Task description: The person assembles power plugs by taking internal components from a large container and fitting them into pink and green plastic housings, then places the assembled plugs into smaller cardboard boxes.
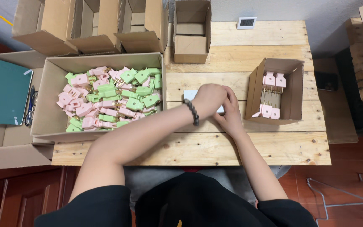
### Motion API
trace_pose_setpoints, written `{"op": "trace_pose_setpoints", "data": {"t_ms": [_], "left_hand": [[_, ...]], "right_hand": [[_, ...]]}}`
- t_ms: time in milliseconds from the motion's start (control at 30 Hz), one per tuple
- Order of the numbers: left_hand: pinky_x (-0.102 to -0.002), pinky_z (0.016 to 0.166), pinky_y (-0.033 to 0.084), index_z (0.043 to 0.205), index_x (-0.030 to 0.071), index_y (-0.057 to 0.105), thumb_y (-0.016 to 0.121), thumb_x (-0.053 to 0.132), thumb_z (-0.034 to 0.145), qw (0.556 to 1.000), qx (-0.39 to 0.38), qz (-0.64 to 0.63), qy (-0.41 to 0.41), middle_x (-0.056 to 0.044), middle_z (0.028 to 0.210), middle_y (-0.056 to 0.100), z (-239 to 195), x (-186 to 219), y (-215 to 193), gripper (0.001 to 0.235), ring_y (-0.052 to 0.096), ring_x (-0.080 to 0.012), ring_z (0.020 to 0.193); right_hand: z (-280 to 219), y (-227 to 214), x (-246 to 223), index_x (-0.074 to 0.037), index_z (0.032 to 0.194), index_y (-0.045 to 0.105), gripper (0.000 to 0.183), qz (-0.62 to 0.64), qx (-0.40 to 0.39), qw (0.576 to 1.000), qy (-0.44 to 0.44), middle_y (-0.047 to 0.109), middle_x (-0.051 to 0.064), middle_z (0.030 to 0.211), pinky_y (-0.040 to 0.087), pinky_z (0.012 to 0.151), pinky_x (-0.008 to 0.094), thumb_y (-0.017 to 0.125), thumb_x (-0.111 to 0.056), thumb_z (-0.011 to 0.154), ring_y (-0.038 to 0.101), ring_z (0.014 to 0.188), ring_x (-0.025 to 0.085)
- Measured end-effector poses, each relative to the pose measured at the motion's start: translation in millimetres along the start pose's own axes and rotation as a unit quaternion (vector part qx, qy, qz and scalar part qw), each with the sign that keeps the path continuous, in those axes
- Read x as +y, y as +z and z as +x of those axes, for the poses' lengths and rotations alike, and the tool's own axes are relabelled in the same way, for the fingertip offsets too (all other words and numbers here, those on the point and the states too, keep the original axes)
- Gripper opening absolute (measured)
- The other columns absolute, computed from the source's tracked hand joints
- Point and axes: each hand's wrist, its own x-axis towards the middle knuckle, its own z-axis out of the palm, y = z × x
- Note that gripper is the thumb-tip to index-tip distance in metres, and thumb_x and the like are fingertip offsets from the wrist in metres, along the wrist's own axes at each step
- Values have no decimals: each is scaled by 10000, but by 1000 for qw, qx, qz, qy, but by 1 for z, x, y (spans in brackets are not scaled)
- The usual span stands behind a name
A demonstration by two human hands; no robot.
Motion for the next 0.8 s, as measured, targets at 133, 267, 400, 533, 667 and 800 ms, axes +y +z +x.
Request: {"op": "trace_pose_setpoints", "data": {"t_ms": [133, 267, 400, 533, 667, 800], "left_hand": [[-567, 783, 607, 994, -43, 678, 634, 80, 865, 999, -11, -40, -19, -208, 894, 723, 8, 2, -18, 184, 742, -453, 904], [-605, 813, 594, 1292, -57, 542, 666, 108, 881, 992, -32, -106, -54, -211, 963, 733, 2, -7, -53, 460, 737, -484, 950], [-470, 770, 616, 1078, 81, 698, 702, 99, 872, 985, -13, -147, -89, -99, 900, 754, -9, -33, -61, 207, 770, -362, 897], [-469, 842, 587, 997, 121, 724, 681, 94, 893, 986, -31, -136, -91, -160, 963, 681, -30, -39, -70, 116, 737, -388, 981], [-479, 895, 579, 1030, 142, 770, 642, 98, 929, 985, -88, -121, -89, -219, 1061, 645, -46, -35, -71, 168, 727, -412, 1022], [-442, 830, 598, 967, 133, 786, 674, 52, 885, 986, -114, -87, -83, -163, 949, 685, -47, -33, -64, 161, 762, -347, 911]], "right_hand": [[2, -2, -8, -122, 1440, 608, 708, 23, -2, 1000, 7, 375, 133, 1633, 357, 1242, 572, 853, -424, 848, 453, 1453, 428], [2, -6, -16, -195, 1486, 584, 709, 40, -9, 999, 20, 375, 102, 1633, 333, 1272, 532, 848, -461, 884, 432, 1470, 413], [-2, -6, -15, -160, 1511, 567, 755, 37, 6, 999, 8, 403, 113, 1613, 347, 1261, 517, 865, -452, 881, 444, 1457, 411], [-3, -10, -19, -148, 1529, 563, 754, 43, 2, 999, 8, 398, 121, 1619, 354, 1246, 542, 857, -432, 894, 449, 1445, 431], [-3, -12, -20, -155, 1534, 563, 747, 54, -8, 998, 20, 388, 115, 1626, 355, 1236, 560, 855, -414, 897, 441, 1446, 436], [-3, -13, -21, -159, 1541, 559, 756, 58, -12, 998, 27, 384, 100, 1630, 337, 1251, 552, 858, -414, 895, 431, 1458, 429]]}}
